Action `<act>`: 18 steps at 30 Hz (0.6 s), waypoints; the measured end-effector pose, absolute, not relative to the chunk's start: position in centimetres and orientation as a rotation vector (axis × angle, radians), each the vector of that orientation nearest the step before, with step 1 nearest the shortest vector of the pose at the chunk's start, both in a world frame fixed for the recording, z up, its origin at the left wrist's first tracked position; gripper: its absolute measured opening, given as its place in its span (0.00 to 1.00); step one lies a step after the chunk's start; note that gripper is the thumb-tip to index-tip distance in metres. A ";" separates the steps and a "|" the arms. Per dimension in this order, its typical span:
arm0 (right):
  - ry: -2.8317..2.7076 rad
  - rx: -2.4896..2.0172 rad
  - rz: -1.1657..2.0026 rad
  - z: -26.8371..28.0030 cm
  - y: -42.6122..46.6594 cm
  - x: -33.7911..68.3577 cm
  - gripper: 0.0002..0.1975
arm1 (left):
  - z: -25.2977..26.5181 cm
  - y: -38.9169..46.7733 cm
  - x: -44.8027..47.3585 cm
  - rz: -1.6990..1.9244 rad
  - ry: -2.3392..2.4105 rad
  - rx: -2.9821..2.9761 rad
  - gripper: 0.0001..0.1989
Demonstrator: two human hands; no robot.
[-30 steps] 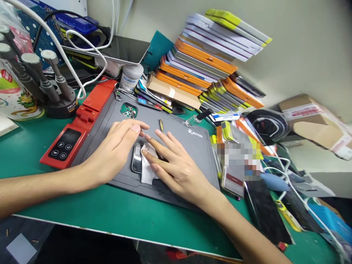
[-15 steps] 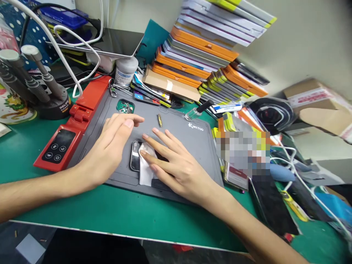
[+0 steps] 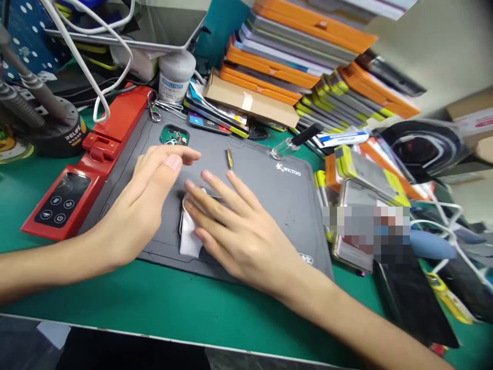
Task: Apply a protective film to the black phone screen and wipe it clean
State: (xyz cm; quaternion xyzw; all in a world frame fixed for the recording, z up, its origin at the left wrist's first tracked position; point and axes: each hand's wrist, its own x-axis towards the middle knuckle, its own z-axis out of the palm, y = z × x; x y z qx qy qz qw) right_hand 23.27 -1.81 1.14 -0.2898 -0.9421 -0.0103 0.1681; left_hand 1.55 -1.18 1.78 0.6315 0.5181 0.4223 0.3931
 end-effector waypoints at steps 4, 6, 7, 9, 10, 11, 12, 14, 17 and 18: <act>-2.697 -0.808 0.077 1.1 -1.3 22.7 0.23 | 1.9 -1.2 1.7 1.094 1.329 1.538 0.20; -2.723 -0.760 0.120 1.4 -2.3 23.0 0.26 | 2.0 -1.4 1.7 1.075 1.334 1.543 0.20; -2.732 -0.756 0.139 1.4 -3.1 23.5 0.26 | 2.0 -1.5 1.6 1.055 1.339 1.545 0.20; -2.777 -0.734 0.138 1.4 -4.7 25.2 0.25 | 2.0 -1.7 1.6 1.023 1.353 1.537 0.20; -2.800 -0.707 0.115 1.3 -5.5 26.4 0.25 | 2.1 -1.8 1.6 1.010 1.360 1.528 0.20; -2.811 -0.733 0.073 1.2 -6.2 27.8 0.27 | 2.2 -1.9 1.6 1.001 1.371 1.523 0.20; -2.820 -0.779 0.046 1.0 -6.8 29.2 0.29 | 2.3 -1.9 1.7 0.984 1.388 1.524 0.20; -2.803 -0.867 0.024 0.6 -7.7 31.8 0.33 | 2.6 -1.8 1.7 0.929 1.432 1.547 0.22; -2.750 -1.041 -0.021 0.0 -8.5 34.2 0.36 | 3.0 -1.5 1.7 0.844 1.480 1.618 0.23; -2.723 -1.082 -0.034 -0.1 -8.7 34.5 0.37 | 3.1 -1.4 1.6 0.830 1.485 1.652 0.23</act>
